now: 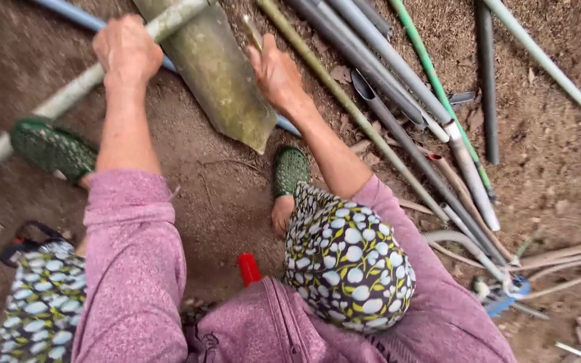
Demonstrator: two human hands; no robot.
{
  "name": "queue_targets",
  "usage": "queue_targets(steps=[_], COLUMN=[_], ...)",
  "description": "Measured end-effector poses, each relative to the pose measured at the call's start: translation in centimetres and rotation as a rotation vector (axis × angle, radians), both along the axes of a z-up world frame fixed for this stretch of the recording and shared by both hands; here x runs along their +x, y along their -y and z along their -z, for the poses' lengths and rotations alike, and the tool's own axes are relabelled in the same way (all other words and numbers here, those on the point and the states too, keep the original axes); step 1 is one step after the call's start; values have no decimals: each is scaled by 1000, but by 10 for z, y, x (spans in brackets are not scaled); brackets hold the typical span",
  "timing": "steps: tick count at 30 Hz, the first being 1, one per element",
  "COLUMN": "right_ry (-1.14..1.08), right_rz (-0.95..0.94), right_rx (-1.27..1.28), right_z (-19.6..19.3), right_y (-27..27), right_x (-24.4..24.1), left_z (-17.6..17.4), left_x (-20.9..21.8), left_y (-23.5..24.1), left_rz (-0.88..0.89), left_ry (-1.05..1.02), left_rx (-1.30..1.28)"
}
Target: The person uses a hand saw to cut a metal pipe that is resting on a log. They hold the pipe steady with one hand and saw with the other, then briefly reposition the pipe and continue sawing.
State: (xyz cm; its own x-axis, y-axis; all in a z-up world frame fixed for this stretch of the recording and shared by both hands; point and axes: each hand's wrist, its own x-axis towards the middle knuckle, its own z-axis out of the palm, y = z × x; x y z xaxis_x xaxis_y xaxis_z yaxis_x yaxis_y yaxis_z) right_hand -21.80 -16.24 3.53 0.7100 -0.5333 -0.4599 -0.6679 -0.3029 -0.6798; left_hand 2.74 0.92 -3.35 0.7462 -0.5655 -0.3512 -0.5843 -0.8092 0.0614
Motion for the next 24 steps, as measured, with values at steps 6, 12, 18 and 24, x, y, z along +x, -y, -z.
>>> queue_targets(steps=[6,12,18,24], right_ry=[-72,29,82,145], right_rz=[30,-110,-39,-1], right_rx=[79,-85,83,195], right_z=[-15,19,10,-2], right_y=[-2,2,-4,-11], right_x=[-15,-22,-26,-43], left_z=[-22,-11,3,7], left_x=[-9,-11,-25,-53], left_y=[5,4,2,-20], left_rz=[-80,-112,-120,-46], left_ry=[-131,-85,45,306], left_rx=[125,78,88,-263])
